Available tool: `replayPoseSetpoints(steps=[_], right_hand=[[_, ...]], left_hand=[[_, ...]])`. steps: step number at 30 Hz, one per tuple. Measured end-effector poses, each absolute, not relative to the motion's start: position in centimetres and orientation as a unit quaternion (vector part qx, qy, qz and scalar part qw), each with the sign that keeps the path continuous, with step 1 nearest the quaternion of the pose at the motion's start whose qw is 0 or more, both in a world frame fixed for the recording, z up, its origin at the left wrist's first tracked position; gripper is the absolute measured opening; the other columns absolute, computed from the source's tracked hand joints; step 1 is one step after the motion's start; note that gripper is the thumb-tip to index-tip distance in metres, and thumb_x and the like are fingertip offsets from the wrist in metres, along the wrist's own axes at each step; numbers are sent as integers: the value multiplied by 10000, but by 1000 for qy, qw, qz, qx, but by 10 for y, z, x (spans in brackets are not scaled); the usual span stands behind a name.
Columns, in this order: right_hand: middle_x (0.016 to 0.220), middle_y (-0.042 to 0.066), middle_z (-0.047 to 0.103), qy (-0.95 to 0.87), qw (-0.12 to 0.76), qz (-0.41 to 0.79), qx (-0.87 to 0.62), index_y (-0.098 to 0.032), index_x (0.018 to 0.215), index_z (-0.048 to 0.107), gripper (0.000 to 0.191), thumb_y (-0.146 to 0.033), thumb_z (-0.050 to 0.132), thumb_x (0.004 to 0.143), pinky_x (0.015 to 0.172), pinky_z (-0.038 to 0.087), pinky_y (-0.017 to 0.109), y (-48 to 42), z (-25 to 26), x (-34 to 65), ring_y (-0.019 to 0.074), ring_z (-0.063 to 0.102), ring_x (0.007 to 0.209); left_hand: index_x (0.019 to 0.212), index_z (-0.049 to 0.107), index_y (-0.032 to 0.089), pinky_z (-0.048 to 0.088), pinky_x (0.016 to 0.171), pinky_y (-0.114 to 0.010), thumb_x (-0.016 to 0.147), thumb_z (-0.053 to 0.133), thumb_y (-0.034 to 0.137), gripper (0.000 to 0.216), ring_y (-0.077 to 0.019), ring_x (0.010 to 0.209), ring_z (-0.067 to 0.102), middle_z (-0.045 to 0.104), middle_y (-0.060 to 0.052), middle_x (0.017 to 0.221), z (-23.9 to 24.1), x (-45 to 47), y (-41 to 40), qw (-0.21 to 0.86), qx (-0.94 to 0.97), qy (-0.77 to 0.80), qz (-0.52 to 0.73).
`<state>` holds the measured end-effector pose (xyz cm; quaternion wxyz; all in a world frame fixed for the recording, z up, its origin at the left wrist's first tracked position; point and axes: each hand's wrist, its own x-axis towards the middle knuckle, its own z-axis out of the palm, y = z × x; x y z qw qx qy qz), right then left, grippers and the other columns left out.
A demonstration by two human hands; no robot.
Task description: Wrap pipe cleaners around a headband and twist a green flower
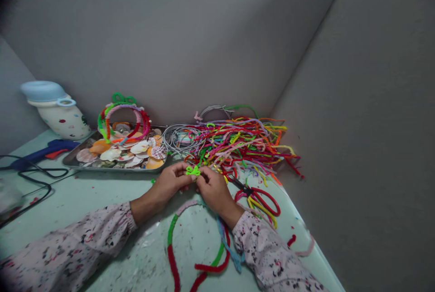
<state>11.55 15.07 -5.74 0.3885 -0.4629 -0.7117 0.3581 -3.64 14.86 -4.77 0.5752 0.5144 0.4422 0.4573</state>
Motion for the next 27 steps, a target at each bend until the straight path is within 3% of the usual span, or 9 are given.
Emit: replayPoseSetpoints(steps=[6, 13, 20, 27], right_hand=[[689, -12, 592, -703, 423, 332, -466, -187, 831, 606, 144, -207, 464, 845, 595, 403, 238, 153, -59, 117, 139, 536, 633], [737, 4, 610, -704, 425, 328, -465, -184, 891, 613, 151, -196, 471, 839, 608, 412, 241, 154, -61, 117, 149, 539, 676], [750, 4, 613, -702, 422, 337, -464, -190, 885, 603, 142, -208, 471, 837, 612, 422, 241, 155, -62, 118, 149, 543, 678], [740, -6, 593, -680, 433, 393, -442, -193, 885, 576, 116, -203, 490, 807, 585, 444, 243, 151, -60, 116, 140, 553, 639]], left_hand=[[926, 540, 156, 361, 456, -193, 752, 649, 326, 267, -95, 512, 545, 603, 8, 641, -47, -39, 148, 610, 537, 398, 425], [844, 558, 142, 329, 436, -163, 712, 680, 236, 203, -54, 465, 490, 545, 37, 581, -50, -39, 152, 625, 487, 407, 454], [872, 555, 156, 351, 443, -170, 726, 679, 265, 221, -75, 530, 559, 592, 3, 714, -45, -40, 150, 670, 462, 391, 430], [831, 586, 138, 352, 473, -164, 698, 677, 181, 167, -44, 483, 491, 547, 27, 620, -47, -42, 151, 713, 414, 354, 442]])
